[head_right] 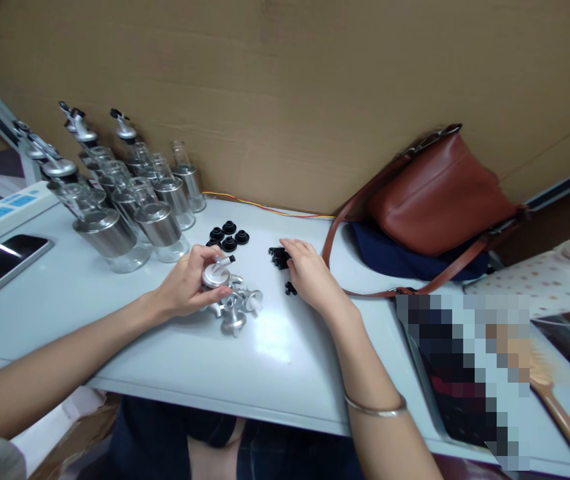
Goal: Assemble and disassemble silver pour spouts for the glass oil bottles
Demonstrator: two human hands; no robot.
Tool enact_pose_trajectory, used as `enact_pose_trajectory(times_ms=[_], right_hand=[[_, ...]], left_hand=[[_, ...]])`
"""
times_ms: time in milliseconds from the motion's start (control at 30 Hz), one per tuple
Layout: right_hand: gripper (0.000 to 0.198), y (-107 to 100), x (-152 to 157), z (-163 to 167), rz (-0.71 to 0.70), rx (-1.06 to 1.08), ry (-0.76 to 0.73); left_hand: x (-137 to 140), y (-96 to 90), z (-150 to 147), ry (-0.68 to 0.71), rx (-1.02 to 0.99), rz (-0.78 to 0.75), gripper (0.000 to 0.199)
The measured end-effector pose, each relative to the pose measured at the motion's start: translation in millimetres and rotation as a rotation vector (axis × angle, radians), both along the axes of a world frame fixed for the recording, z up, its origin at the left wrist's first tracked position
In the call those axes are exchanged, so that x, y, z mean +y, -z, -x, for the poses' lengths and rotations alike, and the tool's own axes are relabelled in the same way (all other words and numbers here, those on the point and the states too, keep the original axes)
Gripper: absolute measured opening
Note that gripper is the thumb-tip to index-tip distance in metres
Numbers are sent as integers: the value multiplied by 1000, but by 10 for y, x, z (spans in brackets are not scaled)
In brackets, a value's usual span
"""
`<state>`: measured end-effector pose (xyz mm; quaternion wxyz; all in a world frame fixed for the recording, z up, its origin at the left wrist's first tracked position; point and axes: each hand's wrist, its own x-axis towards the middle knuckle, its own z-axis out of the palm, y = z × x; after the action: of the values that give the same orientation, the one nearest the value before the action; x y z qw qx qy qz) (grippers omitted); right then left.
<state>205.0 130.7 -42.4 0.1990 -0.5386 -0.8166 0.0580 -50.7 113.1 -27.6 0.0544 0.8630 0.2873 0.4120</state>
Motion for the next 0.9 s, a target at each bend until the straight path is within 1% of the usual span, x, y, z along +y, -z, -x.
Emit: enact_pose_trajectory(times_ms=[133, 267, 400, 467, 533, 633, 767, 833, 900], right_hand=[[46, -13, -13, 28, 22, 11, 7], [44, -45, -32, 32, 23, 25, 29], [40, -77, -37, 33, -5, 32, 55], [36, -125, -50, 62, -52, 49, 51], [31, -204, -88, 123, -143, 102, 9], [25, -335, -193, 263, -278, 202, -121], [20, -430, -336, 439, -341, 248, -289], [18, -440, -372, 486, -362, 248, -333], [15, -441, -382, 504, -381, 235, -343]], left_hand=[[1, 4, -5, -14, 9, 6, 41], [7, -2, -11, -2, 1, -23, 39], [8, -7, -11, 2, -3, -35, 38], [4, -13, -12, 1, -4, -34, 36], [-3, -22, -15, -4, 5, -39, 32], [-11, -35, -25, -9, 37, -77, 29], [-11, -40, -34, -17, 82, -94, 33], [-10, -39, -32, -24, 99, -86, 34], [-11, -36, -30, -23, 113, -91, 35]])
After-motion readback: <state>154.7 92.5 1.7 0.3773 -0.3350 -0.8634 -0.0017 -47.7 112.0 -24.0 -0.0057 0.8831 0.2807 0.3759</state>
